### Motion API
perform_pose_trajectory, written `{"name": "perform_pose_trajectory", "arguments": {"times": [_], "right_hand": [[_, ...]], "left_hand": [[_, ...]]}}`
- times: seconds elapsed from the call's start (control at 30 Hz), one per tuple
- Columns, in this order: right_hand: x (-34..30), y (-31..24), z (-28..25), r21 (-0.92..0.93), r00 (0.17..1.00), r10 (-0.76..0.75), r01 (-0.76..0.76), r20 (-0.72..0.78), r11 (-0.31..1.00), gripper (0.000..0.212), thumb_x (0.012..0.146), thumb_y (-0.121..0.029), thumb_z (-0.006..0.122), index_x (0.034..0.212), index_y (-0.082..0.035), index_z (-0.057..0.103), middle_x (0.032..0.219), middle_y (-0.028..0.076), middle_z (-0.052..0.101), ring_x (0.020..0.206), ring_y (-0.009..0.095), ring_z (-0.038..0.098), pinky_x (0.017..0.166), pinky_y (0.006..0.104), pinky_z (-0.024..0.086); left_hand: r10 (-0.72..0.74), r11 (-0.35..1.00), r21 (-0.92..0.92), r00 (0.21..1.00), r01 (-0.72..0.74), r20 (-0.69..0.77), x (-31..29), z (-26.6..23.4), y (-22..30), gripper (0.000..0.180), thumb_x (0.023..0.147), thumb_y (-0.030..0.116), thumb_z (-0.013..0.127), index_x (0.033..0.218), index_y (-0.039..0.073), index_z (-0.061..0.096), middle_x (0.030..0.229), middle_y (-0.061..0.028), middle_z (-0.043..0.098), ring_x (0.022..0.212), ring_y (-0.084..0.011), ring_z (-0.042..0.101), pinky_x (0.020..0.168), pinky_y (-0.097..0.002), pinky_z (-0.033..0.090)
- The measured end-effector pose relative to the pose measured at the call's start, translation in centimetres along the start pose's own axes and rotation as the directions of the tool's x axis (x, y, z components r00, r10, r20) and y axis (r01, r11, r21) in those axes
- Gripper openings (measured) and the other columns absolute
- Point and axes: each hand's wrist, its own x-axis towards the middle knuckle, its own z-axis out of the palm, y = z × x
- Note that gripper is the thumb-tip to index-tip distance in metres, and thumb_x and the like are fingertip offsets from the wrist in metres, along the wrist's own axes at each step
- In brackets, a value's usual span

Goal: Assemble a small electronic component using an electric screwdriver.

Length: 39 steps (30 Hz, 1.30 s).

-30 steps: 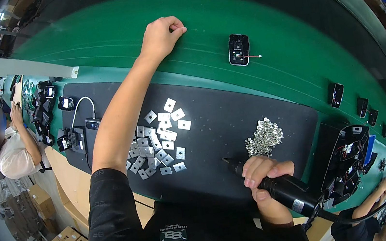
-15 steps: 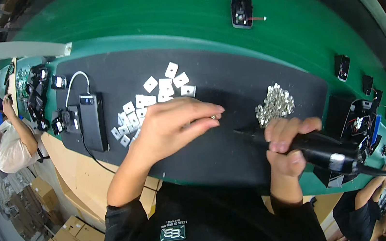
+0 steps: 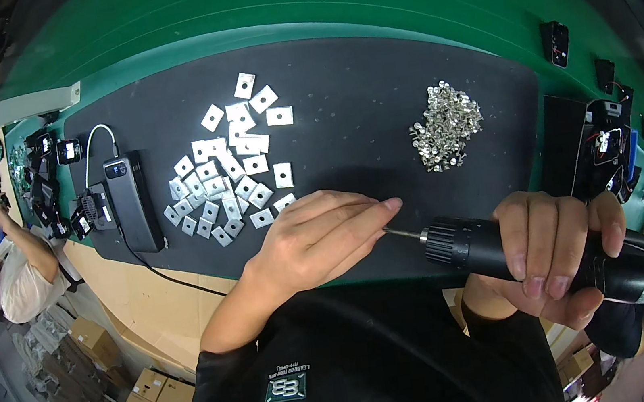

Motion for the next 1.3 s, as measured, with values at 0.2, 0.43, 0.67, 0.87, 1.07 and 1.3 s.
{"name": "perform_pose_trajectory", "arguments": {"times": [0.2, 0.43, 0.67, 0.87, 1.07, 1.3], "right_hand": [[-0.5, 0.2, 0.1, 0.007, 0.999, 0.036, -0.036, -0.025, 0.999, 0.04, 0.087, -0.02, 0.071, 0.112, -0.014, 0.04, 0.074, 0.002, 0.059, 0.063, 0.013, 0.059, 0.06, 0.027, 0.048], [-0.4, 0.3, 0.0, 0.013, 0.999, 0.023, -0.023, -0.031, 1.0, 0.04, 0.086, -0.02, 0.072, 0.112, -0.014, 0.042, 0.072, 0.002, 0.059, 0.062, 0.013, 0.058, 0.059, 0.0266, 0.048], [-0.3, 0.4, -0.3, 0.017, 0.998, 0.005, -0.004, -0.061, 1.0, 0.04, 0.086, -0.02, 0.072, 0.111, -0.013, 0.042, 0.071, 0.002, 0.058, 0.061, 0.013, 0.058, 0.058, 0.0257, 0.048], [-0.3, 0.5, -0.4, 0.035, 0.998, 0.0, 0.002, -0.065, 0.999, 0.04, 0.085, -0.02, 0.072, 0.111, -0.013, 0.042, 0.07, 0.001, 0.058, 0.061, 0.012, 0.057, 0.057, 0.0246, 0.047], [-0.3, 0.7, -0.2, 0.013, 0.995, 0.056, -0.056, -0.083, 0.998, 0.041, 0.085, -0.02, 0.072, 0.112, -0.014, 0.042, 0.071, 0.001, 0.057, 0.06, 0.013, 0.057, 0.057, 0.0263, 0.046], [-0.6, 1.0, -0.7, 0.004, 0.994, 0.074, -0.074, -0.077, 0.997, 0.041, 0.086, -0.021, 0.071, 0.113, -0.014, 0.041, 0.074, 0.002, 0.057, 0.061, 0.014, 0.057, 0.059, 0.0279, 0.046]], "left_hand": [[0.019, 0.998, -0.056, 0.999, -0.021, -0.04, -0.2, 0.1, 0.2, 0.033, 0.068, -0.001, 0.073, 0.1, -0.002, 0.066, 0.078, -0.0081, 0.067, 0.072, -0.0204, 0.065, 0.06, -0.0285, 0.053], [-0.005, 0.999, -0.049, 0.997, 0.002, -0.072, -0.4, 0.2, 0.2, 0.031, 0.067, -0.003, 0.071, 0.098, -0.002, 0.067, 0.078, -0.0079, 0.067, 0.071, -0.0201, 0.064, 0.06, -0.028, 0.051], [0.003, 1.0, -0.011, 1.0, -0.003, -0.013, -0.5, -0.4, 0.2, 0.024, 0.073, -0.001, 0.071, 0.097, -0.006, 0.065, 0.084, -0.0133, 0.069, 0.074, -0.0254, 0.067, 0.064, -0.0312, 0.055], [-0.021, 0.999, -0.029, 1.0, 0.022, 0.006, -0.6, -0.4, 0.3, 0.026, 0.072, 0.0, 0.074, 0.096, -0.007, 0.066, 0.085, -0.0135, 0.069, 0.075, -0.0253, 0.067, 0.064, -0.0312, 0.055], [-0.031, 0.999, -0.019, 1.0, 0.031, 0.005, -0.7, -0.5, 0.2, 0.026, 0.072, 0.001, 0.075, 0.096, -0.006, 0.066, 0.085, -0.0131, 0.069, 0.075, -0.0259, 0.066, 0.065, -0.0318, 0.055], [-0.02, 0.999, -0.034, 1.0, 0.02, -0.005, -0.7, -0.3, -0.2, 0.027, 0.069, 0.0, 0.078, 0.093, -0.005, 0.066, 0.085, -0.0129, 0.069, 0.077, -0.026, 0.067, 0.066, -0.0317, 0.055]]}}
